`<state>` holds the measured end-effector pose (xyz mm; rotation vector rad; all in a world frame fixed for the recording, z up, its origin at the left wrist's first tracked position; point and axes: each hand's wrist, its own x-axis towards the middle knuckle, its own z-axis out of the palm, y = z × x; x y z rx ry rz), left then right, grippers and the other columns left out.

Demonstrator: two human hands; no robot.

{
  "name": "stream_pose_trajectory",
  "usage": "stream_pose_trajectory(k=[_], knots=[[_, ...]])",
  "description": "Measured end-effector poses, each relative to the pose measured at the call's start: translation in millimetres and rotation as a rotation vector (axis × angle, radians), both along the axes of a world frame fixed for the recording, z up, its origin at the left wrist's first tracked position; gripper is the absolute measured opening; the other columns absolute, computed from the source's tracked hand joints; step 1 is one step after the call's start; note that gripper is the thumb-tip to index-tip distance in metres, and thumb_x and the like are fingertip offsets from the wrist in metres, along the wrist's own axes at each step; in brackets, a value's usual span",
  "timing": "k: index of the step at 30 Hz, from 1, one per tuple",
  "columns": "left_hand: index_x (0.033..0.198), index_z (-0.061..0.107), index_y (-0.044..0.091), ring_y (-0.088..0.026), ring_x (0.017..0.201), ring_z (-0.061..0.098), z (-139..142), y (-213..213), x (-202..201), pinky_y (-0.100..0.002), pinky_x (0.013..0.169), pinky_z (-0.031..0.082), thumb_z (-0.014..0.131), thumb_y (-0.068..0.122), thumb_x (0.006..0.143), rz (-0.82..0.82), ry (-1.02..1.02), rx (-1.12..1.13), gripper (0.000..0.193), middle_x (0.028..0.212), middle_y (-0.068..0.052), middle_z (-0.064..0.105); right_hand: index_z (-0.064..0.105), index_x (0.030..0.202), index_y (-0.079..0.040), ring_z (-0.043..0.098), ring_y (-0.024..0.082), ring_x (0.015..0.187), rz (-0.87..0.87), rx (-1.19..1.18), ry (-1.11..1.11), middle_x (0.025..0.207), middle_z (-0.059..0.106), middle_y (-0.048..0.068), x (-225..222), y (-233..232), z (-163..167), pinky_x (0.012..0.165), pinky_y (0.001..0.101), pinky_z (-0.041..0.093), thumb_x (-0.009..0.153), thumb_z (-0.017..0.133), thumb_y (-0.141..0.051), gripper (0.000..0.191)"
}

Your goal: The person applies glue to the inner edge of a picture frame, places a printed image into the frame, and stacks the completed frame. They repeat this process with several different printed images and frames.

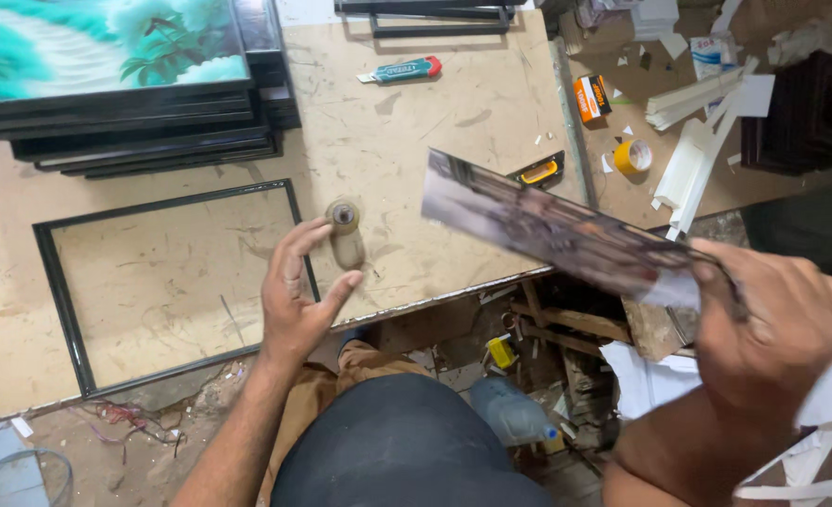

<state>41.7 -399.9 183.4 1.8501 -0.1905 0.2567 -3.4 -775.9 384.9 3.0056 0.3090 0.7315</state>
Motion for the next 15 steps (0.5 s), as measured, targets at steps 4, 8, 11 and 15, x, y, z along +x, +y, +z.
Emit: stream_pose_trajectory(k=[4, 8, 11, 15], knots=[[0.138, 0.055, 0.0, -0.029, 0.13, 0.059, 15, 10, -20, -0.039, 0.11, 0.047, 0.085, 0.02, 0.083, -0.198, -0.031, -0.106, 0.066, 0.138, -0.02, 0.062, 0.076, 0.117, -0.004, 0.065, 0.014, 0.082, -0.035, 0.286, 0.214, 0.094, 0.072, 0.01, -10, 35, 28, 0.072, 0.0263, 0.043, 0.103, 0.075, -0.01, 0.015], [0.114, 0.073, 0.001, -0.014, 0.089, 0.07, -6, 46, -54, -0.03, 0.079, 0.059, 0.077, 0.015, 0.098, -0.156, 0.333, -0.46, 0.022, 0.098, -0.011, 0.078, 0.074, 0.121, -0.001, 0.068, 0.02, 0.093, 0.112, 0.475, 0.099, 0.106, 0.073, 0.013, 2, 91, -7, 0.084, 0.0316, 0.051, 0.101, 0.08, -0.008, 0.021], [0.117, 0.069, 0.002, -0.01, 0.084, 0.064, -26, 112, -77, -0.026, 0.075, 0.054, 0.077, 0.012, 0.097, 0.118, 0.239, -0.375, 0.024, 0.097, -0.004, 0.074, 0.06, 0.14, -0.004, 0.058, 0.025, 0.121, 0.155, 0.551, -0.08, 0.133, 0.06, 0.015, 1, 145, -57, 0.106, 0.0349, 0.048, 0.107, 0.076, -0.008, 0.037], [0.128, 0.065, 0.001, -0.013, 0.109, 0.065, -40, 213, -101, -0.028, 0.102, 0.051, 0.074, 0.013, 0.102, 0.346, 0.148, -0.623, 0.03, 0.12, -0.004, 0.071, 0.046, 0.156, -0.005, 0.05, 0.024, 0.138, 0.095, 0.74, -0.106, 0.15, 0.047, 0.015, -18, 222, -133, 0.117, 0.0358, 0.046, 0.106, 0.07, -0.009, 0.055]])
